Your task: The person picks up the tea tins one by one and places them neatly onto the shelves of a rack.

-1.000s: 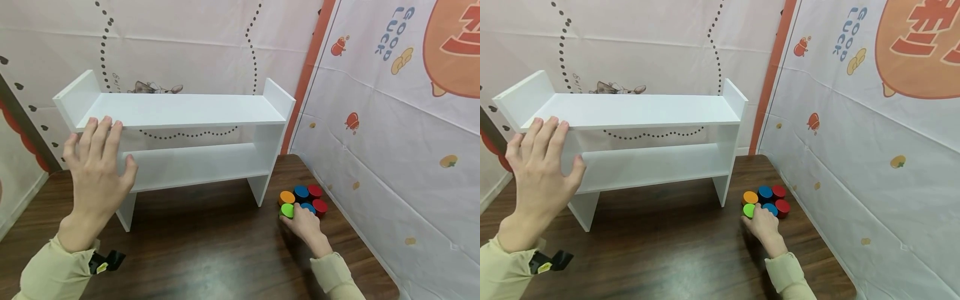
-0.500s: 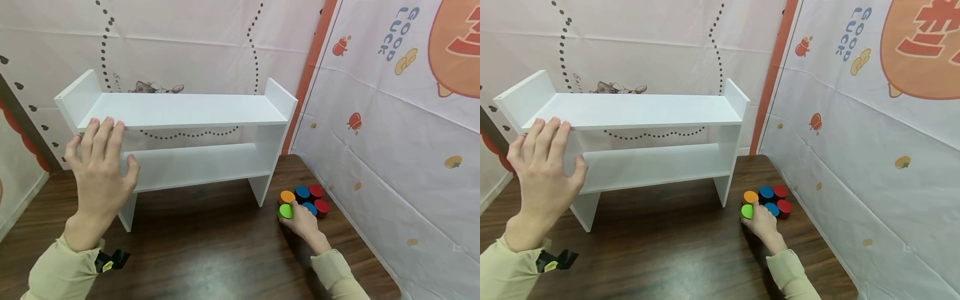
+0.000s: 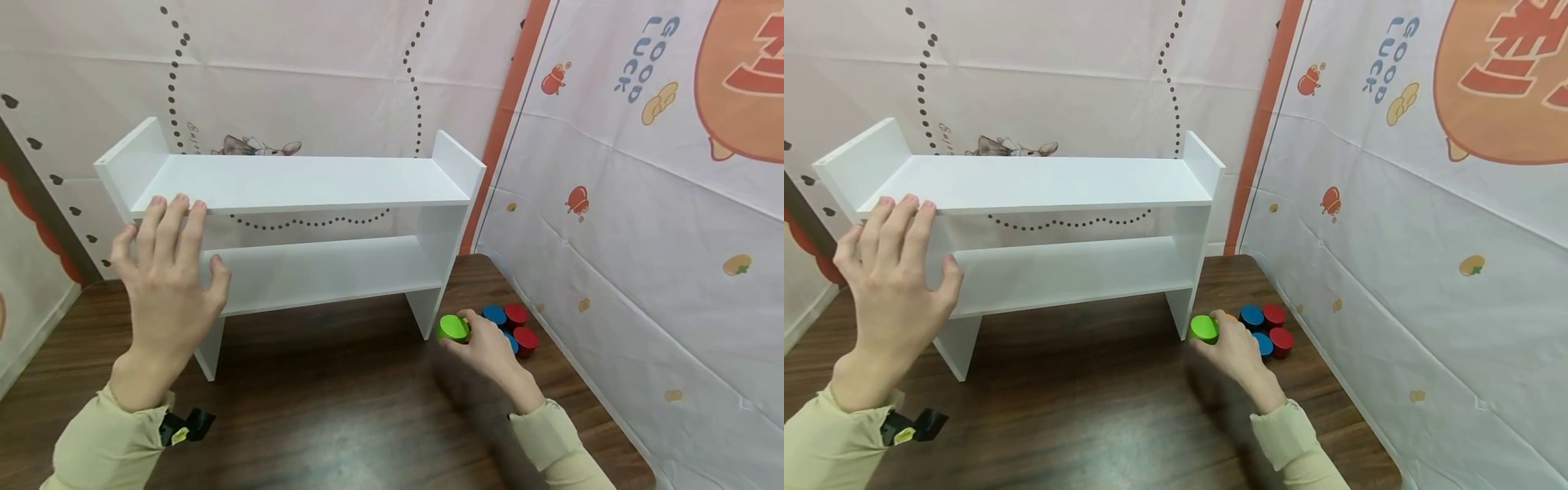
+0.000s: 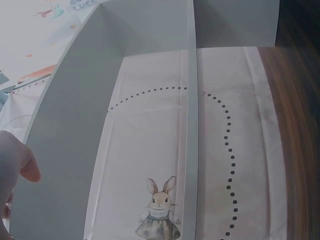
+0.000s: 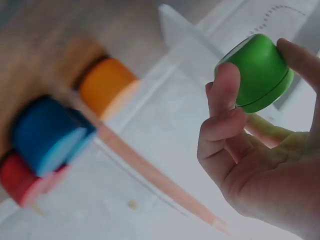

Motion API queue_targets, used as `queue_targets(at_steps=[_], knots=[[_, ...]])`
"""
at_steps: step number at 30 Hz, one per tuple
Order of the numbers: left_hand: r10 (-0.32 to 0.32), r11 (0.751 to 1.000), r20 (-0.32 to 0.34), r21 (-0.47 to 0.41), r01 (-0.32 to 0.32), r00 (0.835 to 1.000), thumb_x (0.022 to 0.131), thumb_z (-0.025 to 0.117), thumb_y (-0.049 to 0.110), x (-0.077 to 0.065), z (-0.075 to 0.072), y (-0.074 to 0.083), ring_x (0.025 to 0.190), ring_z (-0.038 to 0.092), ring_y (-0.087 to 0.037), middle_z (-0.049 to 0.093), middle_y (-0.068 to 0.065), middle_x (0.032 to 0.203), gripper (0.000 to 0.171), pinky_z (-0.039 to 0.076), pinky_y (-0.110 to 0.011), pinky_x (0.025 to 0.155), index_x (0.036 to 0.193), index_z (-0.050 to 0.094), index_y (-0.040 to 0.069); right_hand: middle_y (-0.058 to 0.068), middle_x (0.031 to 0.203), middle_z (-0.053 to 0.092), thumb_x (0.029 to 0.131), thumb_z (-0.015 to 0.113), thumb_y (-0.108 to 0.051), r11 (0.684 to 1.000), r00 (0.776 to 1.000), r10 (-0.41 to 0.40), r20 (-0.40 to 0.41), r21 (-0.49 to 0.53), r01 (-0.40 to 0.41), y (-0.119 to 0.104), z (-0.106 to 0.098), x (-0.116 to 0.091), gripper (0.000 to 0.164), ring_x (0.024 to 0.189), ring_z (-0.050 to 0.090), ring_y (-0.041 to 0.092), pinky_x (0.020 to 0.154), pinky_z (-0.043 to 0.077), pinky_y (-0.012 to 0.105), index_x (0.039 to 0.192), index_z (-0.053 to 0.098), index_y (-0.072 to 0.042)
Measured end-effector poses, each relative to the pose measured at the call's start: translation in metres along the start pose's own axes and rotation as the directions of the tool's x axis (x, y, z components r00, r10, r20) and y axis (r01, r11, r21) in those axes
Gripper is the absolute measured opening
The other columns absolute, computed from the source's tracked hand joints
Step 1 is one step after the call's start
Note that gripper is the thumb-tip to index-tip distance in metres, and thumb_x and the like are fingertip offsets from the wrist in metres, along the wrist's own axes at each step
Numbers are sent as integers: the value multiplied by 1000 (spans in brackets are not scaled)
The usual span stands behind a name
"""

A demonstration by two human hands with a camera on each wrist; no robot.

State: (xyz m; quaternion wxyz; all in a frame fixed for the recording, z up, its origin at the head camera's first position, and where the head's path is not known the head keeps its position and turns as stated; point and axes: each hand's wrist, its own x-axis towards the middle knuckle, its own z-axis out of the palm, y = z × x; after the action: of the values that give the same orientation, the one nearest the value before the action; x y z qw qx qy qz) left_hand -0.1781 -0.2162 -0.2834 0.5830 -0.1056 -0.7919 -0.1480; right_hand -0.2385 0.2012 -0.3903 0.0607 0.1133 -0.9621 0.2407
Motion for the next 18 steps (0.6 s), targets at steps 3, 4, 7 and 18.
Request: queue_targets(at_steps=[3, 4, 7, 18], knots=[[-4, 1000, -8, -5, 4, 1000, 84, 49, 14, 0, 1, 1, 138, 37, -36, 50, -20, 140, 52, 17, -60, 109, 135, 52, 2, 5, 105, 67, 79, 74, -44, 999, 999, -50, -13, 21, 50, -12, -10, 1, 61, 76, 57, 12, 61, 47, 25, 125, 56, -9], [-5, 1000, -10, -6, 5, 1000, 84, 49, 13, 0, 0, 2, 138, 37, -37, 50, -21, 140, 52, 17, -60, 109, 135, 52, 2, 4, 104, 67, 79, 74, -44, 997, 997, -68, -20, 26, 69, -16, -14, 2, 60, 76, 57, 12, 62, 47, 25, 125, 57, -9], [-8, 1000, -16, -12, 8, 1000, 84, 50, 12, 0, 1, 2, 138, 37, -36, 51, -21, 139, 52, 17, -60, 109, 135, 52, 2, 2, 100, 67, 80, 73, -44, 991, 991, -128, -37, 46, 129, -28, -25, 5, 57, 74, 57, 11, 63, 47, 24, 123, 58, -10], [-7, 1000, -48, -12, 6, 999, 84, 49, 12, -1, 5, -1, 139, 37, -34, 52, -19, 140, 52, 17, -58, 109, 135, 53, 3, 1, 96, 68, 84, 70, -42, 960, 964, -259, -58, 95, 264, -75, -65, 19, 52, 73, 63, 10, 63, 50, 26, 124, 58, -11]])
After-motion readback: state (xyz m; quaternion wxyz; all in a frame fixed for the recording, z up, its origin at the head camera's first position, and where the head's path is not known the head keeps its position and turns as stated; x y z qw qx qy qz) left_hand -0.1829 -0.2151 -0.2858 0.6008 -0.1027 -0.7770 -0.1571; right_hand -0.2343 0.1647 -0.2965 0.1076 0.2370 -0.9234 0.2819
